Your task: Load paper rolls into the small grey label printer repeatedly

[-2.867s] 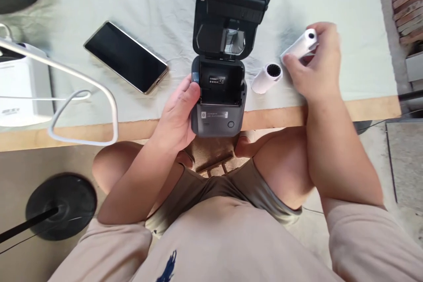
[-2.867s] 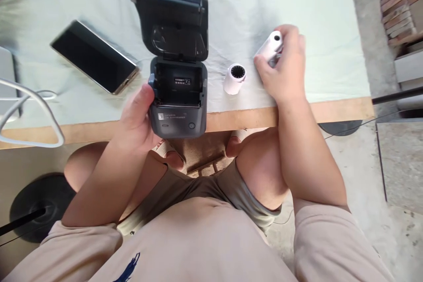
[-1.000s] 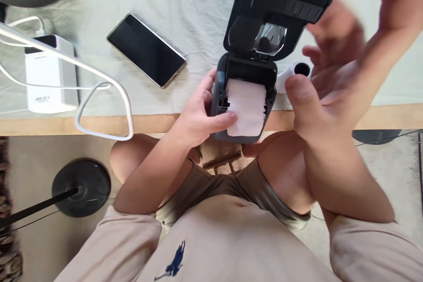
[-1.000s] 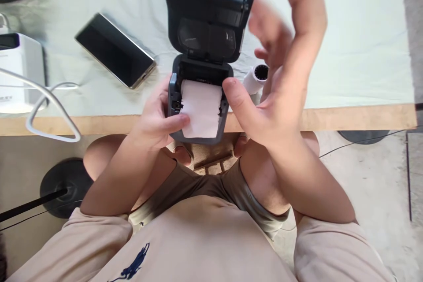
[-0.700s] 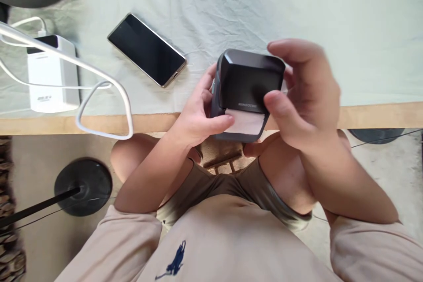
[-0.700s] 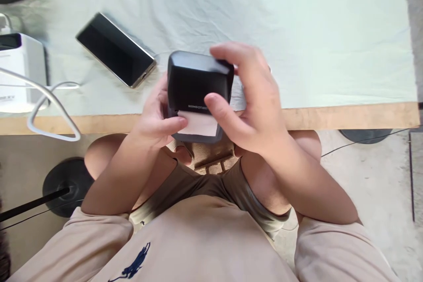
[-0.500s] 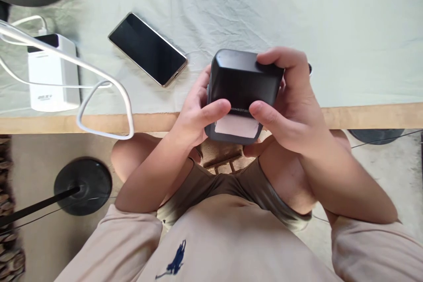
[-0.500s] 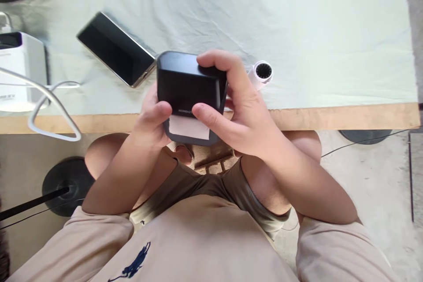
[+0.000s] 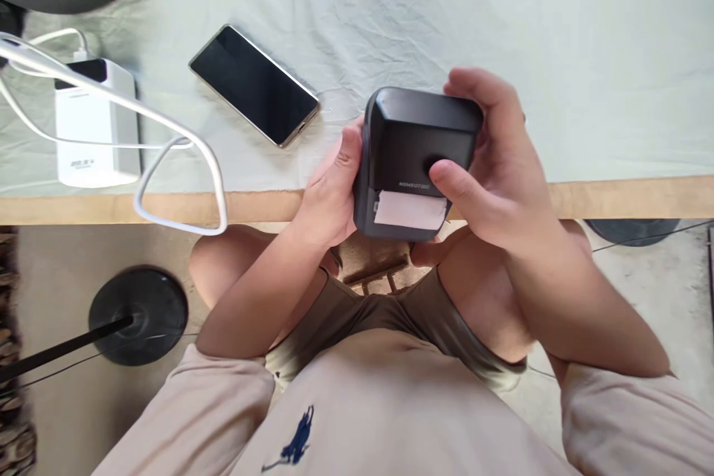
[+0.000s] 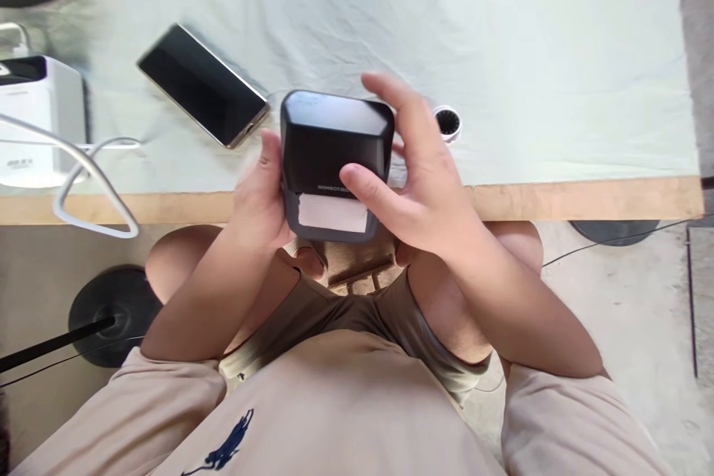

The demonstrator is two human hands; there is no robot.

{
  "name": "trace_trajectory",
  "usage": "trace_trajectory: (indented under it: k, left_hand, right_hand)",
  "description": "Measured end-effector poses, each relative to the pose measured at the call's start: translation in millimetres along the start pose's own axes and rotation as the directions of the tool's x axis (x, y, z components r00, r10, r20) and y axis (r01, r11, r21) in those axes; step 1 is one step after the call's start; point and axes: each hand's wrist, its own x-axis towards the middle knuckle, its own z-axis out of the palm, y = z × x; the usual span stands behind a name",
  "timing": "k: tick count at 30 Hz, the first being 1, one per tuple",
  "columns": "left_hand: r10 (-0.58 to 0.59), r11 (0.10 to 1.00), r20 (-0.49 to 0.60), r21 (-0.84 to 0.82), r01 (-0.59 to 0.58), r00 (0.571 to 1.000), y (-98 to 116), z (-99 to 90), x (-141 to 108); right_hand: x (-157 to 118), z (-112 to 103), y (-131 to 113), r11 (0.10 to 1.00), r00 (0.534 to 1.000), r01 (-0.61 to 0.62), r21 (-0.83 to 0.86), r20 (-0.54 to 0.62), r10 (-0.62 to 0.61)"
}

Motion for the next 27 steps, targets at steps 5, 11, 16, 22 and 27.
trace_trajectory:
  k: [5, 11, 16, 22, 27]
  left_hand:
    - [0.047, 0.999, -0.040, -0.013, -0.047, 0.998, -7.2, -9.1, 9.8]
    - [0.036, 0.997, 0.095, 0.057, -0.042, 0.995, -7.9, -14.3, 18.5]
    - [0.035, 0.996, 0.138, 0.081, -0.046, 0.990, -5.7, -11.1, 16.8]
    - [-0.025, 1.000, 0.079, -0.011, 0.026, 0.997, -2.5, -8.6, 14.0]
    - [0.009, 0.996, 0.105, -0.093, 0.001, 0.994, -1.9, -4.9, 10.6]
  right_hand:
    - [-0.8, -11.2, 6.4, 0.990, 0.988, 0.142, -0.020, 0.069, -0.140]
    - [-1.2, -17.9, 6.3, 0.980, 0.973, 0.196, -0.025, 0.128, -0.191]
    - [-1.3, -19.0, 0.1, 0.975, 0.979, 0.198, -0.102, 0.079, -0.190]
    - [-0.3, -19.0, -0.4, 0.972, 0.973, 0.229, -0.052, 0.013, -0.228]
    - [1.5, -21.0, 1.9, 0.973, 0.975, 0.213, -0.083, 0.074, -0.208]
